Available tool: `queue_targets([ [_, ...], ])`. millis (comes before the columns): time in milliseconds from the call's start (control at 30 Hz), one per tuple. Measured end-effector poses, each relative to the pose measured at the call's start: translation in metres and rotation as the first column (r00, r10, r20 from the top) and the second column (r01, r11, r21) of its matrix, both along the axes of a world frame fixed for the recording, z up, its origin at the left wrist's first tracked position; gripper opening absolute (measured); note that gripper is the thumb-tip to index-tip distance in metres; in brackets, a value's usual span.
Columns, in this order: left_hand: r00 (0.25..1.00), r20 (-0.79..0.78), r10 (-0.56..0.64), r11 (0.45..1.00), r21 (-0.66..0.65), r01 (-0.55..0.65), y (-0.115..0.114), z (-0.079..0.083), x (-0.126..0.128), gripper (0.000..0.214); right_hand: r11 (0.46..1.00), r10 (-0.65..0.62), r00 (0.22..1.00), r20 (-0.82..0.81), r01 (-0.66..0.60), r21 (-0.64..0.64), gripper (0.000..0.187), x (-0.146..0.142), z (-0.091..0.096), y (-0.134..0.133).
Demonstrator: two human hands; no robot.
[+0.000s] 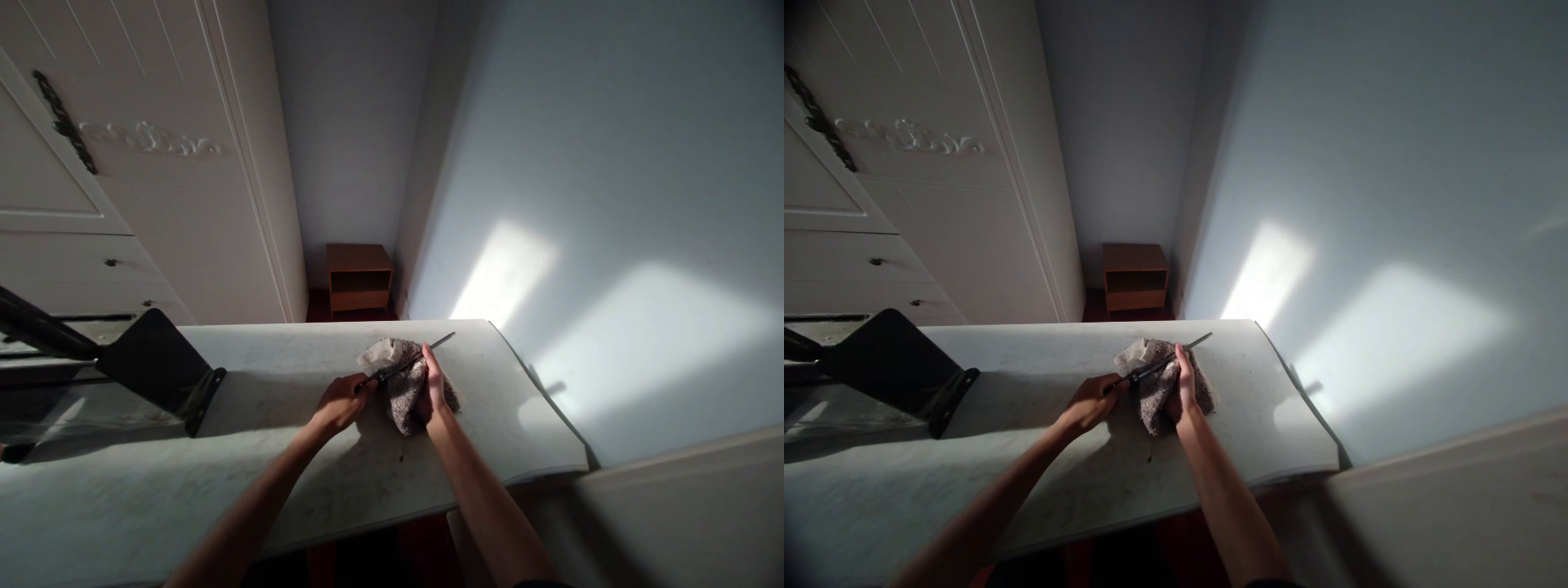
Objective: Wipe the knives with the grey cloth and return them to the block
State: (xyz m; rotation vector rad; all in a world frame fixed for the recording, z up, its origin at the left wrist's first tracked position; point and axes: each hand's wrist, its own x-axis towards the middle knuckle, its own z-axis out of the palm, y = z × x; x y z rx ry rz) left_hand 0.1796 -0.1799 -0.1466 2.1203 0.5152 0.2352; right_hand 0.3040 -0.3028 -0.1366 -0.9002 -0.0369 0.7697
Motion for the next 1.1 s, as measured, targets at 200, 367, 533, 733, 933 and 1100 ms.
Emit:
queue_targets([
  [200,0.991,-0.098,-0.09,0.972,-0.223,0.066,0.007,-0.002,0.006,0.046,0.999,-0.04,0.999,0.011,0.04,0.019,0.027,-0.004,-0.004,0.005],
  [367,0.977,-0.087,-0.194,0.823,-0.556,0.114,0.009,-0.006,0.007,0.059,0.996,-0.077,0.997,0.002,0.076,0.04,0.025,0.0,-0.014,0.008],
  [533,0.945,-0.039,-0.325,0.748,-0.622,0.232,0.01,-0.001,0.001,0.064,0.998,-0.057,0.995,-0.082,0.06,0.029,0.03,0.005,-0.015,0.009],
  [733,0.95,-0.034,-0.311,0.764,-0.604,0.228,0.015,-0.002,-0.009,0.052,0.999,-0.022,0.982,-0.186,0.029,0.036,0.036,0.017,-0.012,0.009],
  [933,0.951,-0.171,-0.257,0.884,-0.439,0.16,0.027,0.003,-0.024,0.048,0.995,-0.067,0.974,-0.218,0.08,0.052,0.032,0.036,-0.014,0.011],
  [1100,0.99,-0.128,-0.061,0.977,-0.21,0.033,0.035,-0.001,-0.032,0.046,0.995,-0.051,0.982,-0.18,0.067,0.08,0.036,0.046,-0.017,0.015],
])
